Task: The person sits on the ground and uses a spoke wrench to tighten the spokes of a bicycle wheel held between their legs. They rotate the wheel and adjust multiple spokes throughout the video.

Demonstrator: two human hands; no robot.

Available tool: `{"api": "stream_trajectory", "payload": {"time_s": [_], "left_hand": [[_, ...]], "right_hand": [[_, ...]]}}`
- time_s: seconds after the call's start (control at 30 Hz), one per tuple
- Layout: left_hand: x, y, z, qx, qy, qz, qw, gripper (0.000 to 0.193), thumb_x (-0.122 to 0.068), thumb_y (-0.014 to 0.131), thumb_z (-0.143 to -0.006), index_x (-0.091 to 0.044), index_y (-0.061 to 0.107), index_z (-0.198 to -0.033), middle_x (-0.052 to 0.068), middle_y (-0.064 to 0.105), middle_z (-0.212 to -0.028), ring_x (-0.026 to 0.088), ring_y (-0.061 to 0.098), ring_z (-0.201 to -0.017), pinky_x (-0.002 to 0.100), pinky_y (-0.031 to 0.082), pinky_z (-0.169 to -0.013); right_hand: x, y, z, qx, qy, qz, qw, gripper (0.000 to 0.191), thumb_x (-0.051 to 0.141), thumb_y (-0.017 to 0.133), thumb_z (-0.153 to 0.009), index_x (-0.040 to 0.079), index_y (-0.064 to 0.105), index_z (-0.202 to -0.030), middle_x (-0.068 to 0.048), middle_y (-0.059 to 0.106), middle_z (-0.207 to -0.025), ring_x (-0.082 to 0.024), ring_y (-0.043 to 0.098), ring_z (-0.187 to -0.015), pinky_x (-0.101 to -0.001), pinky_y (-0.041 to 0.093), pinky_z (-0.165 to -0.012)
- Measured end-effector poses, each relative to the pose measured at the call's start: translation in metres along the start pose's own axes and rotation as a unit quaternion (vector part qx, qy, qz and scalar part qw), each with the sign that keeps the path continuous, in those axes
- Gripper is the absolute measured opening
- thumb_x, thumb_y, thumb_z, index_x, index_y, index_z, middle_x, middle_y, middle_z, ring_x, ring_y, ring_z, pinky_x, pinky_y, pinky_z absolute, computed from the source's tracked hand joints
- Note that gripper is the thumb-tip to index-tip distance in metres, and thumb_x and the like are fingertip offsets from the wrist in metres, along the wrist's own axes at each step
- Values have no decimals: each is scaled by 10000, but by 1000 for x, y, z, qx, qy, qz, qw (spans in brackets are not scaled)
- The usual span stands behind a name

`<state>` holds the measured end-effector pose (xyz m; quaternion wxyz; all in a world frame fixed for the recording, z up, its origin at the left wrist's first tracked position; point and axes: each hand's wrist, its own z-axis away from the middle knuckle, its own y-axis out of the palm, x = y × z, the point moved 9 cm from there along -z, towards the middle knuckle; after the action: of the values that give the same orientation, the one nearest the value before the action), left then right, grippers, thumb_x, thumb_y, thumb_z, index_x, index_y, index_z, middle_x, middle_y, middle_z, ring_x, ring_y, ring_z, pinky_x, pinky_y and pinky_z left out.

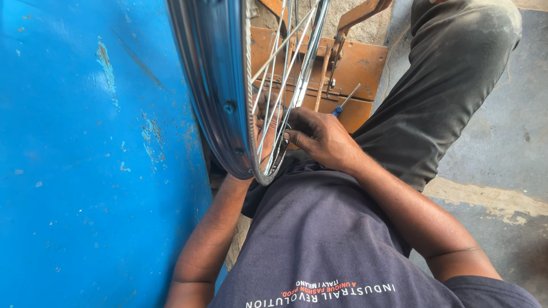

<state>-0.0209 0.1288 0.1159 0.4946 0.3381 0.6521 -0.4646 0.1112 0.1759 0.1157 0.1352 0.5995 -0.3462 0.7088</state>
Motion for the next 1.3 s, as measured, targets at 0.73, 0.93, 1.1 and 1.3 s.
{"api": "stream_trajectory", "payload": {"time_s": [0.73, 0.93, 1.1, 1.3], "left_hand": [[43, 8, 6, 61, -35, -79, 994, 251, -252, 645, -1059, -18, 719, -1113, 135, 766, -938, 166, 751, -764, 296, 628, -638], [49, 10, 9, 77, -89, -3, 993, 347, -267, 630, -1054, 20, 648, -1248, 126, 750, -1045, 166, 763, -910, 300, 649, -735], [18, 1, 4, 36, 29, -142, 989, 218, -212, 644, -1066, -13, 730, -1090, 117, 756, -938, 181, 738, -803, 326, 607, -692], [6, 10, -11, 130, 4, -81, 988, 183, -199, 711, -1005, -27, 742, -1057, 86, 755, -878, 176, 736, -779, 334, 593, -652]], "right_hand": [[-29, 2, 12, -49, 257, -222, 939, 354, 173, 724, -906, -13, 629, -1192, -131, 748, -1037, -174, 769, -892, -324, 691, -812], [-27, 5, 13, -32, 222, -177, 958, 318, 164, 737, -901, 20, 627, -1162, -99, 731, -1057, -174, 748, -997, -320, 665, -872], [-18, -2, 4, -35, 131, -41, 990, 189, 62, 684, -928, 55, 678, -1117, -93, 651, -1062, -176, 709, -964, -318, 658, -898], [-21, -9, 2, -43, 165, 41, 985, 179, 159, 763, -913, 39, 658, -995, -78, 717, -943, -207, 707, -876, -366, 602, -771]]}}
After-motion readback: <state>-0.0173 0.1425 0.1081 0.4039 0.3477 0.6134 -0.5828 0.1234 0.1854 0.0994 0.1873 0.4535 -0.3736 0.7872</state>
